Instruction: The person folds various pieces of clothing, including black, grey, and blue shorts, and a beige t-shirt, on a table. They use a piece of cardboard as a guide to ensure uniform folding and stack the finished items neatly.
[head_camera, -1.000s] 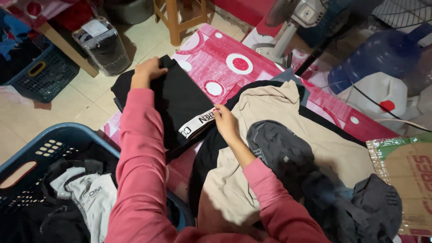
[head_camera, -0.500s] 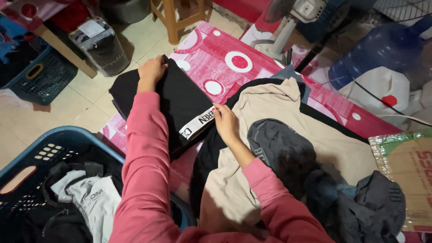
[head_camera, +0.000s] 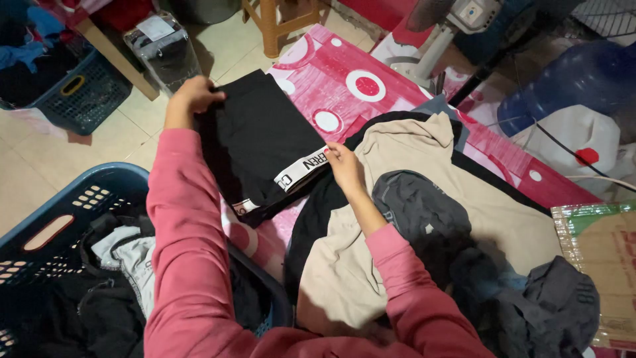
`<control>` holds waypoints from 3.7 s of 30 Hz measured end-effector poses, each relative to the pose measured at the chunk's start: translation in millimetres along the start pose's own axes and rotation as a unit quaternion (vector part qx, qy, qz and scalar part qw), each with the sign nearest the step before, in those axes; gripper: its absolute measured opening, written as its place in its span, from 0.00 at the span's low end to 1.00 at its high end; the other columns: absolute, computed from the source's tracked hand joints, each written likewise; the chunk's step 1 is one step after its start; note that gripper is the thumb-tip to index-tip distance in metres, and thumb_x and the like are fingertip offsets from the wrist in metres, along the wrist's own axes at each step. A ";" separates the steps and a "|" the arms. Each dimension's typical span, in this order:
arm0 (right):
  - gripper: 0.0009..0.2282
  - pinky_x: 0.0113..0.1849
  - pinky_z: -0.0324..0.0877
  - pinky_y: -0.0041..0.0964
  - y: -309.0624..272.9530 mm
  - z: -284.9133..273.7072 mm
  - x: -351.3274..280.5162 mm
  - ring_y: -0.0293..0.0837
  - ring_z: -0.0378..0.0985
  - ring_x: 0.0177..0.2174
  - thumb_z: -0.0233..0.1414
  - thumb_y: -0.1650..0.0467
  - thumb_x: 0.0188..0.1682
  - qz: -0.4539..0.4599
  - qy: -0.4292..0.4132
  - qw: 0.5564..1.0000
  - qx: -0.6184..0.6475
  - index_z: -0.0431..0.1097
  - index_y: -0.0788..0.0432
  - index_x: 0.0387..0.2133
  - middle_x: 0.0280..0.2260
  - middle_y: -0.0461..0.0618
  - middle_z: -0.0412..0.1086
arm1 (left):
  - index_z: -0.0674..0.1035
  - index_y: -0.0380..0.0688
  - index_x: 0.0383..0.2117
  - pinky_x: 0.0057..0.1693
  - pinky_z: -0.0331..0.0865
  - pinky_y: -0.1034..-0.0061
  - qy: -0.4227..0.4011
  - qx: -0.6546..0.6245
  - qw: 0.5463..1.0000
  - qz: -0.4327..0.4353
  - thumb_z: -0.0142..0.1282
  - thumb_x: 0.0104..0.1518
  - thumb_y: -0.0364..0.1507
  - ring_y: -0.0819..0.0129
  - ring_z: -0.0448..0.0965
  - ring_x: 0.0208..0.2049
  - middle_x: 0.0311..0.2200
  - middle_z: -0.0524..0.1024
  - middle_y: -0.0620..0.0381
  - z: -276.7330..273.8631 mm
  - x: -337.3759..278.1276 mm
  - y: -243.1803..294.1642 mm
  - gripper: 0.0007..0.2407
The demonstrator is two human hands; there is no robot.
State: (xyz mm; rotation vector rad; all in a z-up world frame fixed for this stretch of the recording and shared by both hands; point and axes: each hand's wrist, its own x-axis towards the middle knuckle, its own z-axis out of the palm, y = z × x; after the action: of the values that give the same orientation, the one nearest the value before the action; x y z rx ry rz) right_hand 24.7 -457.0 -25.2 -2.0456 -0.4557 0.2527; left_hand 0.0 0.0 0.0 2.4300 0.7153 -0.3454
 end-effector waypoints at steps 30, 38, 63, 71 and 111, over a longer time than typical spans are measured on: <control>0.14 0.38 0.72 0.43 -9.9 -9.0 0.1 0.53 0.83 0.35 0.52 0.66 0.51 -0.041 -0.042 0.998 -0.004 0.73 0.56 0.48 0.34 0.56 0.78 | 0.77 0.47 0.52 0.63 0.57 0.47 0.336 0.172 0.899 0.222 0.57 0.59 0.49 0.48 0.67 0.60 0.57 0.70 0.48 90.2 -177.6 131.5 0.22; 0.16 0.35 0.71 0.46 2.7 21.8 103.2 0.54 0.80 0.33 0.53 0.60 0.52 -0.148 -0.117 0.977 -0.101 0.75 0.64 0.33 0.30 0.62 0.75 | 0.78 0.47 0.48 0.56 0.63 0.55 0.162 0.110 0.869 0.455 0.63 0.49 0.45 0.52 0.71 0.52 0.48 0.73 0.52 111.6 -262.2 119.6 0.23; 0.16 0.33 0.70 0.37 -32.3 140.7 257.1 0.41 0.74 0.28 0.66 0.77 0.34 -0.225 -0.119 0.967 0.008 0.69 0.58 0.34 0.26 0.46 0.70 | 0.78 0.38 0.46 0.48 0.65 0.53 0.485 0.003 0.866 0.124 0.63 0.56 0.37 0.46 0.72 0.47 0.46 0.74 0.45 55.8 -148.2 73.0 0.17; 0.13 0.36 0.70 0.35 -24.4 151.8 251.3 0.38 0.74 0.32 0.64 0.77 0.39 -0.268 -0.091 0.950 0.133 0.71 0.58 0.36 0.31 0.44 0.73 | 0.78 0.46 0.40 0.51 0.64 0.51 0.394 0.007 0.919 -0.007 0.61 0.58 0.41 0.48 0.74 0.48 0.42 0.77 0.48 54.1 -68.1 32.2 0.14; 0.26 0.47 0.67 0.59 65.1 -294.8 -254.8 0.62 0.71 0.51 0.57 0.55 0.42 -0.094 0.052 0.874 -0.473 0.73 0.54 0.52 0.51 0.59 0.71 | 0.74 0.43 0.55 0.68 0.55 0.48 0.234 0.132 0.819 0.506 0.60 0.53 0.43 0.45 0.64 0.63 0.60 0.68 0.45 215.6 -343.4 198.8 0.25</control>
State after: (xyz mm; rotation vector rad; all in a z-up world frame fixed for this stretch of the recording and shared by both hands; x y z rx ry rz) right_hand -86.2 -826.2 61.0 -2.9154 -0.8140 -0.2667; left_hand -188.3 -407.2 52.0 2.7769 -0.5568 0.6374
